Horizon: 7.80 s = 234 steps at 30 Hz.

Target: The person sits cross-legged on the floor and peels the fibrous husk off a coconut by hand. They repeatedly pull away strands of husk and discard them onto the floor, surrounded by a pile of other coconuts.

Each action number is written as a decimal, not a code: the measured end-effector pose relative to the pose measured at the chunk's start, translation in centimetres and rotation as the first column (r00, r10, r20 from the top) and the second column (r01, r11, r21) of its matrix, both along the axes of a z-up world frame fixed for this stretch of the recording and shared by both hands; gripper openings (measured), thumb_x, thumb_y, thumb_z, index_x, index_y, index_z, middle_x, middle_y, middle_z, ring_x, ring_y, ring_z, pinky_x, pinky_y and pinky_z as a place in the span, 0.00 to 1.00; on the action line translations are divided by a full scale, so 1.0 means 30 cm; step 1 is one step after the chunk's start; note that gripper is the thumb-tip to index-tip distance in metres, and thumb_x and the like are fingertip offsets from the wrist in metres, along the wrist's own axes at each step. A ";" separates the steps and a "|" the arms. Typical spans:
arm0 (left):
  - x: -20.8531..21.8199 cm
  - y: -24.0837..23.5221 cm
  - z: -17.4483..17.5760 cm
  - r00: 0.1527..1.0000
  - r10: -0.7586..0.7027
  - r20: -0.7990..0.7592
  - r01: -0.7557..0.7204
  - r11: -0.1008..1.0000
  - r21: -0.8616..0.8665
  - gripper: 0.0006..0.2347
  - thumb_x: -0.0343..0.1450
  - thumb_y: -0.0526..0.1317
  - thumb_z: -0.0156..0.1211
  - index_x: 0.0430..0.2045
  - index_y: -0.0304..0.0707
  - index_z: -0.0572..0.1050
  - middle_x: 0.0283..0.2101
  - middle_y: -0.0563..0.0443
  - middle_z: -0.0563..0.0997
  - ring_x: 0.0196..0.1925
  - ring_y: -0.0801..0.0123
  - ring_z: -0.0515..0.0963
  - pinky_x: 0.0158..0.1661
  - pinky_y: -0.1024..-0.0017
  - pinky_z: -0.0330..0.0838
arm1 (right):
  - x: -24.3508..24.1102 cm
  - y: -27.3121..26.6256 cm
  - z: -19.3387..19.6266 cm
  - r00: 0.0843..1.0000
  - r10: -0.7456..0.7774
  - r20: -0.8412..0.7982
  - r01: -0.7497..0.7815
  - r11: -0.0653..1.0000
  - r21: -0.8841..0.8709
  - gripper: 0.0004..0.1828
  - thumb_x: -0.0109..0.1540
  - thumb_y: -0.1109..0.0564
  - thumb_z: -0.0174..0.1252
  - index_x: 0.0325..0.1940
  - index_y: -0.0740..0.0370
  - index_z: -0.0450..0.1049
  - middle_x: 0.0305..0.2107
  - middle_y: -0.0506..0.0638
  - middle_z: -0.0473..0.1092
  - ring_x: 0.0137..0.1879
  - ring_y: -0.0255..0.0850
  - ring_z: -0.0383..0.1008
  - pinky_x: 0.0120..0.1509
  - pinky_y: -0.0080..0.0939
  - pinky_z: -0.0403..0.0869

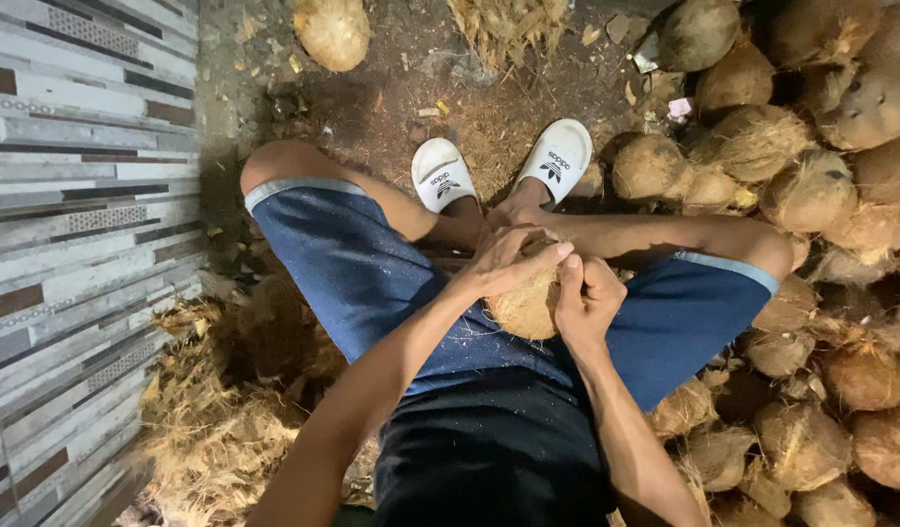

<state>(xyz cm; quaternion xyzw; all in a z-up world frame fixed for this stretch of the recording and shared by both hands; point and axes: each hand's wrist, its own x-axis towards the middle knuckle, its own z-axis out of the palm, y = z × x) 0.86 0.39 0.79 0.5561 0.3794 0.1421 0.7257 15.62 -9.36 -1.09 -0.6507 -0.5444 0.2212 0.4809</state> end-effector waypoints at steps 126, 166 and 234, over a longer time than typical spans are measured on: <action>0.070 0.007 -0.176 0.987 -0.018 -0.161 0.032 0.996 0.086 0.27 0.69 0.61 0.45 0.46 0.35 0.75 0.49 0.40 0.78 0.51 0.48 0.75 0.52 0.56 0.66 | 0.166 0.897 -0.723 0.966 0.147 -0.214 -0.258 0.440 -0.860 0.11 0.64 0.51 0.61 0.46 0.58 0.75 0.32 0.46 0.71 0.39 0.35 0.66 0.45 0.38 0.66; 0.087 -0.190 -0.378 0.966 -0.153 -0.206 0.158 0.987 0.009 0.24 0.69 0.57 0.50 0.42 0.32 0.73 0.54 0.34 0.72 0.49 0.41 0.72 0.42 0.54 0.68 | 0.036 1.187 -0.978 0.942 -0.325 -0.083 0.192 0.726 -0.660 0.18 0.63 0.61 0.59 0.58 0.54 0.70 0.57 0.53 0.64 0.60 0.48 0.71 0.63 0.50 0.79; 0.039 -0.083 -0.106 0.978 0.139 -0.158 -0.036 0.850 0.525 0.23 0.78 0.47 0.34 0.43 0.25 0.77 0.34 0.39 0.81 0.32 0.66 0.77 0.36 0.74 0.66 | 0.065 0.028 -0.048 0.988 0.064 -0.140 -0.084 0.986 -0.142 0.15 0.68 0.60 0.56 0.27 0.63 0.67 0.21 0.54 0.61 0.32 0.47 0.66 0.44 0.42 0.62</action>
